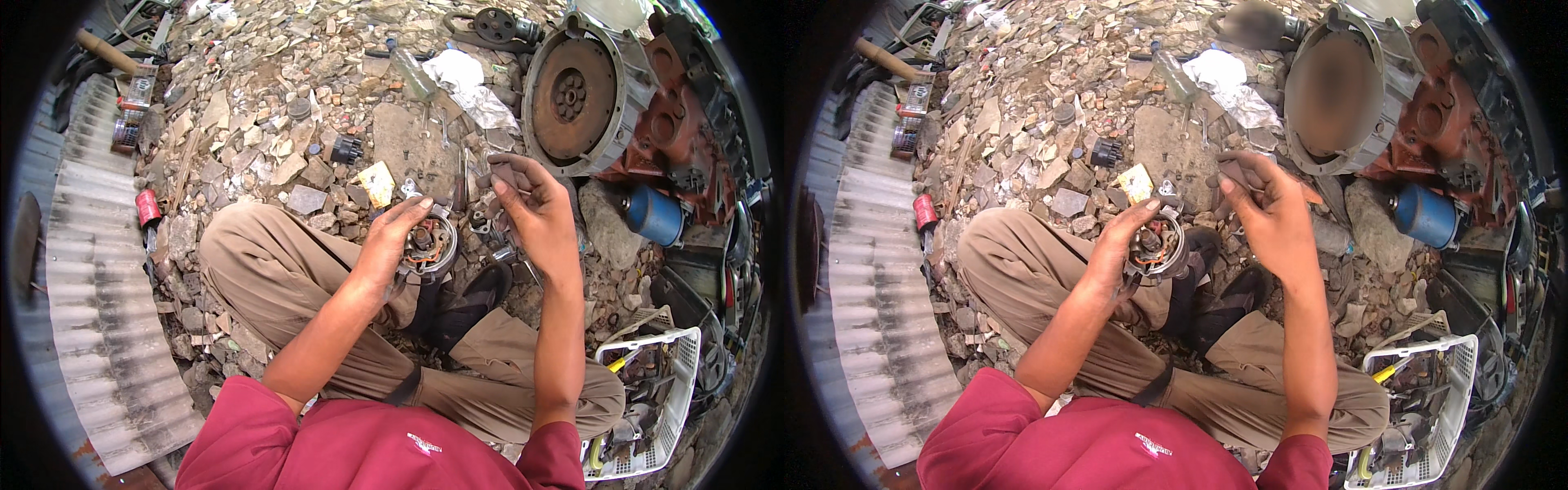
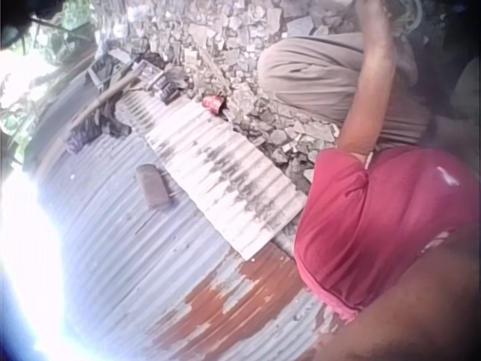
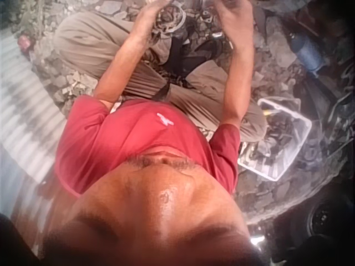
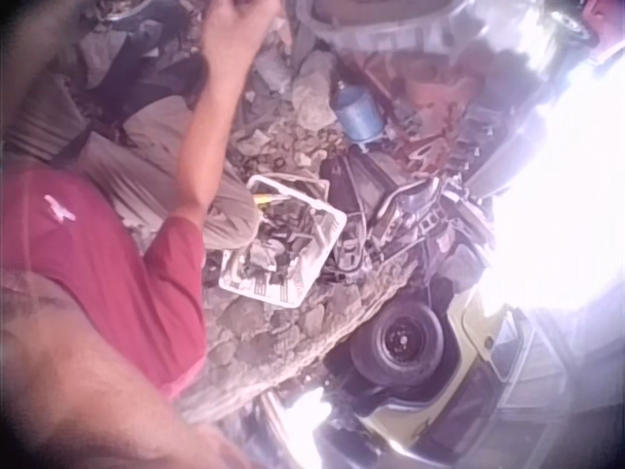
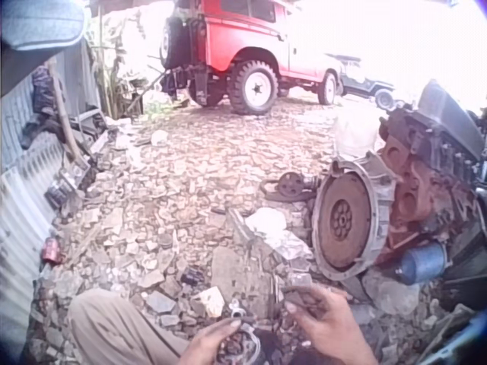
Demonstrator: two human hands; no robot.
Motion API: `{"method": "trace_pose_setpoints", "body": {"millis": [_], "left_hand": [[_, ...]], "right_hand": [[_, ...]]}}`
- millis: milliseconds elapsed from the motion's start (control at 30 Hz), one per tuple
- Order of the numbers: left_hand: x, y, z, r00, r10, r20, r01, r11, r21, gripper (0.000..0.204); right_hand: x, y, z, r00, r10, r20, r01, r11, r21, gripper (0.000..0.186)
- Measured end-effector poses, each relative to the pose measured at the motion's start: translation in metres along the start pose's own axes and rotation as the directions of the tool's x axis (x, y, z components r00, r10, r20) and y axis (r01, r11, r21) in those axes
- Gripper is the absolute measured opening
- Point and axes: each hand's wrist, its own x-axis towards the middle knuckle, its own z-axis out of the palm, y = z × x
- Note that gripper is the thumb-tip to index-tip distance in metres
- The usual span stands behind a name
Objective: The person uses a wrench to loosen and remove bolts from a blue starter motor attached to a red engine block. After detaching the starter, the person sits on the ground and uses sandpaper to clean the internal components of the starter motor.
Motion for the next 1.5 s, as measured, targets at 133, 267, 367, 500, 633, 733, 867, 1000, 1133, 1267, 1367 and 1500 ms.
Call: {"method": "trace_pose_setpoints", "body": {"millis": [133, 267, 367, 500, 633, 733, 867, 1000, 1133, 1267, 1367, 1500], "left_hand": [[0.002, -0.003, 0.0, 0.999, 0.033, -0.021, -0.031, 0.997, 0.064, 0.035], [0.0, -0.004, 0.002, 0.998, -0.062, 0.014, 0.062, 0.998, -0.004, 0.035], [0.007, -0.016, -0.007, 0.991, -0.129, 0.045, 0.133, 0.984, -0.115, 0.035], [0.011, -0.02, -0.009, 0.987, -0.144, 0.065, 0.152, 0.976, -0.155, 0.034], [0.004, -0.013, -0.003, 0.988, -0.135, 0.079, 0.144, 0.982, -0.125, 0.033], [0.004, -0.013, 0.001, 0.994, -0.105, 0.019, 0.102, 0.987, 0.123, 0.034], [-0.001, -0.014, 0.007, 0.994, -0.104, -0.032, 0.109, 0.974, 0.2, 0.034], [-0.003, -0.017, 0.003, 0.999, 0.009, 0.033, -0.018, 0.949, 0.315, 0.035], [-0.01, -0.012, 0.009, 0.997, 0.04, 0.061, -0.061, 0.915, 0.398, 0.034], [-0.01, -0.014, 0.011, 0.999, 0.014, 0.047, -0.032, 0.916, 0.4, 0.032], [-0.008, -0.016, 0.007, 0.997, 0.017, 0.076, -0.044, 0.929, 0.367, 0.031], [-0.008, -0.015, 0.009, 0.999, 0.028, 0.044, -0.043, 0.92, 0.389, 0.032]], "right_hand": [[-0.002, -0.001, 0.01, 0.945, -0.324, -0.03, 0.291, 0.883, -0.367, 0.032], [-0.005, 0.0, 0.011, 0.911, -0.412, -0.001, 0.374, 0.827, -0.421, 0.033], [-0.001, 0.003, 0.011, 0.933, -0.359, -0.01, 0.328, 0.865, -0.38, 0.035], [-0.002, -0.009, 0.005, 0.928, -0.341, 0.153, 0.364, 0.733, -0.575, 0.039], [-0.012, -0.003, -0.002, 0.896, -0.32, 0.309, 0.443, 0.687, -0.576, 0.05], [-0.027, -0.001, -0.007, 0.898, -0.307, 0.316, 0.44, 0.67, -0.598, 0.055], [-0.043, 0.005, -0.007, 0.89, -0.352, 0.289, 0.454, 0.641, -0.619, 0.062], [-0.053, 0.015, -0.003, 0.833, -0.373, 0.408, 0.549, 0.469, -0.692, 0.07], [-0.05, 0.023, -0.005, 0.828, -0.373, 0.418, 0.55, 0.398, -0.734, 0.071], [-0.05, 0.022, -0.001, 0.868, -0.326, 0.374, 0.495, 0.516, -0.699, 0.069], [-0.047, 0.02, -0.004, 0.905, -0.25, 0.345, 0.426, 0.553, -0.717, 0.065], [-0.042, 0.012, -0.01, 0.914, -0.205, 0.349, 0.397, 0.626, -0.672, 0.059]]}}
